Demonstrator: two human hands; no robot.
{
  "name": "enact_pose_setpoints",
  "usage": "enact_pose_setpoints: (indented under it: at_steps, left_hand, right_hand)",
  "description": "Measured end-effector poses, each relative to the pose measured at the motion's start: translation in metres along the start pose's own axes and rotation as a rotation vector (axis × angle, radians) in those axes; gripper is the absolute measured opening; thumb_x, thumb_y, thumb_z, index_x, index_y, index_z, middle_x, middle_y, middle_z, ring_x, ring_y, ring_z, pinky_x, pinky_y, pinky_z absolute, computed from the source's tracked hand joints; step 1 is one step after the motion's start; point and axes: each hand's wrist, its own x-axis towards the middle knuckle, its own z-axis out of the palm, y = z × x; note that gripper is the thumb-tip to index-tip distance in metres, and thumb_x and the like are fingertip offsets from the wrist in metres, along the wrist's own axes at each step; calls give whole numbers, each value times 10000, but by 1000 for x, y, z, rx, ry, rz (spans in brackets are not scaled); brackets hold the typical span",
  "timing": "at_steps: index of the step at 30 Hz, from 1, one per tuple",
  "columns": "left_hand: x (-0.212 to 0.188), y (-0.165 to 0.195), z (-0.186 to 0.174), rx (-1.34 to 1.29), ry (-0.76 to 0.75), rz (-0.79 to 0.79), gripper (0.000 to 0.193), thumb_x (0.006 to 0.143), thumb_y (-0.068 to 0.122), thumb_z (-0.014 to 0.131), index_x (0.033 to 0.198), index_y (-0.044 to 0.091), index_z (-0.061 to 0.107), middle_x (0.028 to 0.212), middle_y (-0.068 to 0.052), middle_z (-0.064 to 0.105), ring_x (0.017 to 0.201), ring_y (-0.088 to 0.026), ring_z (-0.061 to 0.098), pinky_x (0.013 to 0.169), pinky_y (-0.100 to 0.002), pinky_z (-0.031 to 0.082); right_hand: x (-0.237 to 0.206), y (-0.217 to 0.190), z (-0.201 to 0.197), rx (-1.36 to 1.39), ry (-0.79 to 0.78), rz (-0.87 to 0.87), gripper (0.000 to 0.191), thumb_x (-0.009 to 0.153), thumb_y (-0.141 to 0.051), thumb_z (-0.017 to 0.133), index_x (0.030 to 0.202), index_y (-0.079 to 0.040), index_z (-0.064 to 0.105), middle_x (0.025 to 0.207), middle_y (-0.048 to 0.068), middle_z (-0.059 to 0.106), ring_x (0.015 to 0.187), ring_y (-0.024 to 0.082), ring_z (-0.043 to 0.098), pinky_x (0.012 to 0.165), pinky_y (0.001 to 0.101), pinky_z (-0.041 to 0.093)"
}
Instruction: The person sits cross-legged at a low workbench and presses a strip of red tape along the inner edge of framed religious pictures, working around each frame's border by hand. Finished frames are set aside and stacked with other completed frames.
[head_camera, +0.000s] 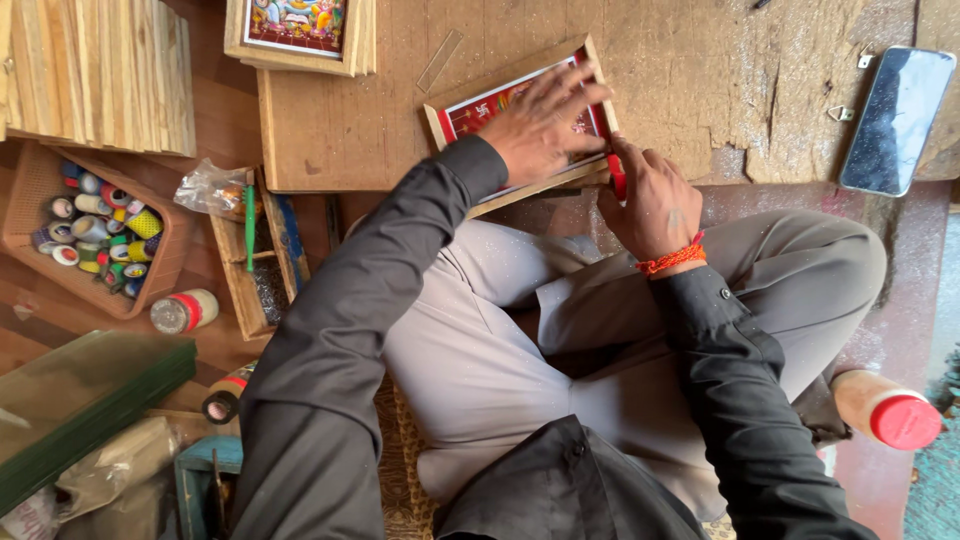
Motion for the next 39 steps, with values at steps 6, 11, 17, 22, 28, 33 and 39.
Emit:
enact_pose_setpoints:
  at_steps: [6, 11, 17, 22, 28, 33, 39]
  left_hand:
    - [0, -55, -4, 133, 96, -110, 417, 902, 111, 671, 1256, 310, 767, 1564, -164, 436, 1516, -415, 221, 1247, -606, 88]
    - [2, -53, 17, 212, 224, -334, 390, 924, 101, 655, 1295, 173, 752, 1437, -194, 512, 1499, -434, 297, 1273, -607, 96]
    - [-20, -50, 8, 268, 455, -580, 225, 953, 148, 717, 1171, 201, 722, 1380, -29, 605, 1404, -286, 480, 1251, -559, 284]
    - [-86, -69, -30, 360, 536, -911, 269, 797, 236, 847, 1005, 129, 714, 1116, -68, 596, 1121, -313, 540, 1051, -539, 366]
    - [-88, -76, -24, 296, 533, -964, 225, 740, 192, 861, 794, 163, 644, 1008, -17, 603, 1027, -267, 581, 1003, -512, 415]
    - [-73, -55, -16, -138, 684, -716, 145, 959, 35, 701, 1069, 127, 677, 1061, -19, 664, 1022, -277, 667, 896, -433, 564]
    - [-27, 29, 10, -358, 374, -489, 146, 892, 31, 692, 1010, 105, 740, 952, -80, 650, 900, -290, 690, 787, -431, 549]
  right_hand:
    - [4, -6, 0, -24, 14, -17, 665, 781, -203, 745, 1430, -164, 606, 941, 119, 667, 911, 340, 680, 684, 473, 529]
    - [4, -7, 1, -32, 15, -10, 648, 818, -194, 735, 1453, -186, 606, 924, 106, 666, 890, 331, 680, 705, 471, 534]
    - [4, -9, 0, -24, 22, -12, 664, 810, -191, 735, 1460, -194, 600, 927, 108, 658, 904, 337, 675, 705, 475, 537]
    - [6, -10, 0, 7, 12, 17, 635, 828, -191, 726, 1453, -199, 611, 935, 110, 649, 913, 348, 667, 711, 483, 529]
    - [5, -14, 3, 74, 27, 63, 540, 884, -197, 704, 1421, -191, 649, 964, 119, 642, 911, 358, 662, 728, 484, 526]
    - [9, -16, 3, 122, 23, 64, 534, 878, -203, 692, 1409, -158, 655, 953, 129, 657, 877, 374, 661, 722, 490, 514]
    - [13, -17, 4, 208, 24, 58, 549, 849, -180, 671, 1394, -117, 656, 1027, 167, 717, 901, 380, 692, 782, 472, 536]
